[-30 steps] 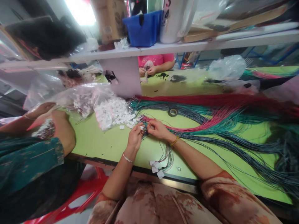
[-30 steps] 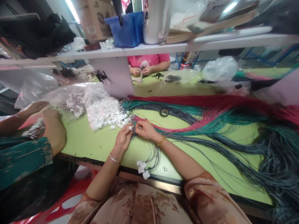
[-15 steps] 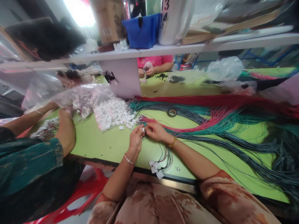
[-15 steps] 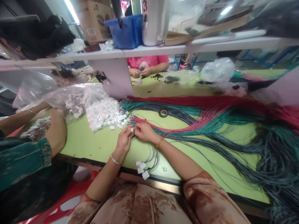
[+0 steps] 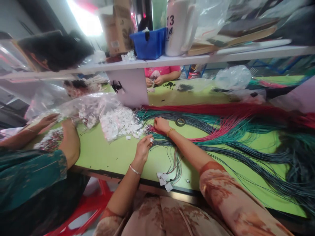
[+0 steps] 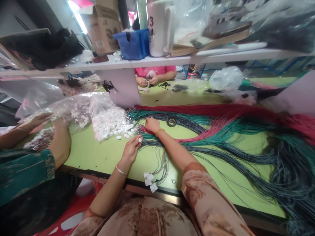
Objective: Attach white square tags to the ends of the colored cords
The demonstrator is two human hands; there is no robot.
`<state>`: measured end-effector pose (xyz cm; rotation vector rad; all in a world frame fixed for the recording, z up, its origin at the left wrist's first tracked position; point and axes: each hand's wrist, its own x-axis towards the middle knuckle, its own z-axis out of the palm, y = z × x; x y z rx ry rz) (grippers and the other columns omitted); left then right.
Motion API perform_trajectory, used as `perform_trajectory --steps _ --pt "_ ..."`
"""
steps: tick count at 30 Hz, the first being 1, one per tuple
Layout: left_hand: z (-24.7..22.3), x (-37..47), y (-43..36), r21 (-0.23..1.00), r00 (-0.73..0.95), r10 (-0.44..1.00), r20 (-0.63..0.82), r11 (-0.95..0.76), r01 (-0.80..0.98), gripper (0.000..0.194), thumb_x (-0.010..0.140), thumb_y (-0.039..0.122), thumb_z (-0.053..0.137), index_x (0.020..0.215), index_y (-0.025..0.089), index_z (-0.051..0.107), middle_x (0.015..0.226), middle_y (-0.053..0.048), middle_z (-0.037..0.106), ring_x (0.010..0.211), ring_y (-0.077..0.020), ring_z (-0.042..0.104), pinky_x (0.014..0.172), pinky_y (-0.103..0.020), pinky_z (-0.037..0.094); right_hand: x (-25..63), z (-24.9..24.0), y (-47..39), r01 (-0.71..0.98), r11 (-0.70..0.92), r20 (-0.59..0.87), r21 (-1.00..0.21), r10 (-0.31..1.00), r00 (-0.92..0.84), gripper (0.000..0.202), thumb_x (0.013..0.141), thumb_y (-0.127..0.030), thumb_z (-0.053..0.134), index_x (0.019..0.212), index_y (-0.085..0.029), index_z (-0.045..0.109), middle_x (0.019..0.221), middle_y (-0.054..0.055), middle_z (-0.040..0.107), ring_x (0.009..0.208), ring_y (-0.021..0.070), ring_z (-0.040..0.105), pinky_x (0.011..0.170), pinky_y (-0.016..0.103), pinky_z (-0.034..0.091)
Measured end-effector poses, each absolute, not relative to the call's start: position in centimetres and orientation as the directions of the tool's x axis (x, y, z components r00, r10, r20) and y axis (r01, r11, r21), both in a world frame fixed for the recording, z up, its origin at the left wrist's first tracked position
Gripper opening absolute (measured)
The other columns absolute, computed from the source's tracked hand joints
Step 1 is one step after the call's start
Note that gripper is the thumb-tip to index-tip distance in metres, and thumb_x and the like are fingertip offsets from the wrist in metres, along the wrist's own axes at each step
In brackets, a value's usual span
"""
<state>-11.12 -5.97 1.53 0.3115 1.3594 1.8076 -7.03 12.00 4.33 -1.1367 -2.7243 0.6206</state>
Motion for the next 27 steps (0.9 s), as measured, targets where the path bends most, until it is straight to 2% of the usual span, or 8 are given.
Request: perform_trajectory --steps 4,7,11,16,19,23,25,27 --pt "1.4 -11.4 -6.4 0.885 -0.593 0.759 -0.269 -0.048 -0.464 0.034 0.062 0.032 0.081 0.089 0.013 0.073 0.086 -0.007 0.07 0.066 -0.0089 0.056 0.063 -0.022 0.043 -7.8 3.7 11.9 0.604 0.634 0.009 -0.482 0.694 -0.72 0.018 0.085 -0.019 0.047 0.092 -0.012 0.062 0.097 0.017 0.067 0.08 0.0214 0.059 0.069 0.029 0.038" --pt "1.4 -11.4 -6.5 0.874 -0.595 0.763 -0.252 -0.084 -0.478 0.03 0.065 0.03 0.079 0.089 0.013 0.072 0.086 -0.007 0.07 0.066 -0.0086 0.056 0.064 -0.022 0.043 -6.4 3.8 11.4 0.4 0.619 0.14 -0.676 0.641 -0.755 0.016 0.086 -0.021 0.045 0.085 -0.013 0.058 0.082 0.008 0.064 0.071 0.0159 0.053 0.066 0.026 0.037" --pt "1.3 -11.2 -6.1 0.839 -0.58 0.78 -0.236 -0.138 -0.527 0.026 0.068 0.026 0.077 0.089 0.013 0.07 0.088 -0.007 0.069 0.066 -0.0084 0.056 0.065 -0.023 0.043 -3.6 3.9 9.8 0.141 0.483 0.126 -0.864 0.479 -0.869 0.024 0.084 -0.034 0.048 0.07 -0.015 0.053 0.063 -0.002 0.052 0.059 0.0104 0.042 0.056 0.023 0.031" --pt "1.1 -11.2 -5.8 0.817 -0.585 0.783 -0.212 -0.186 -0.546 0.024 0.067 0.023 0.077 0.088 0.013 0.069 0.084 -0.004 0.067 0.069 -0.0091 0.057 0.066 -0.022 0.044 -1.6 3.8 7.2 0.065 0.495 0.151 -0.867 0.385 -0.911 0.025 0.084 -0.036 0.049 0.068 -0.016 0.052 0.06 -0.004 0.047 0.056 0.0088 0.037 0.054 0.022 0.029" --pt "1.1 -11.1 -6.0 0.836 -0.61 0.758 -0.23 -0.167 -0.523 0.025 0.066 0.026 0.078 0.086 0.014 0.068 0.081 -0.003 0.066 0.064 -0.0081 0.055 0.062 -0.022 0.043 -1.4 4.0 6.6 0.05 0.514 0.243 -0.856 0.486 -0.839 0.023 0.085 -0.034 0.049 0.073 -0.016 0.055 0.065 -0.002 0.053 0.059 0.0102 0.042 0.057 0.022 0.033" --pt "1.5 -10.8 -6.7 0.874 -0.523 0.806 -0.277 -0.015 -0.486 0.025 0.064 0.029 0.08 0.078 0.013 0.066 0.072 -0.003 0.064 0.056 -0.0075 0.052 0.053 -0.02 0.037 -1.7 4.4 7.5 0.089 0.47 0.365 -0.878 0.779 -0.51 0.022 0.087 -0.035 0.047 0.084 -0.016 0.056 0.076 0.003 0.06 0.067 0.013 0.048 0.066 0.026 0.04" --pt "1.9 -10.6 -7.0 0.863 -0.407 0.869 -0.283 0.045 -0.503 0.026 0.064 0.03 0.08 0.077 0.012 0.066 0.071 -0.004 0.064 0.055 -0.0078 0.052 0.052 -0.02 0.037 -1.7 4.5 8.1 0.051 0.408 0.342 -0.911 0.821 -0.457 0.023 0.085 -0.038 0.049 0.083 -0.016 0.056 0.075 0.003 0.059 0.067 0.0131 0.048 0.066 0.026 0.041" --pt "2.3 -10.5 -7.0 0.842 -0.355 0.896 -0.269 0.039 -0.538 0.026 0.065 0.029 0.08 0.081 0.012 0.068 0.075 -0.005 0.066 0.059 -0.0084 0.054 0.055 -0.021 0.04 -1.6 4.6 8.2 -0.002 0.329 0.279 -0.944 0.796 -0.537 0.025 0.082 -0.041 0.052 0.08 -0.016 0.056 0.072 0.001 0.058 0.065 0.0126 0.048 0.064 0.025 0.042"
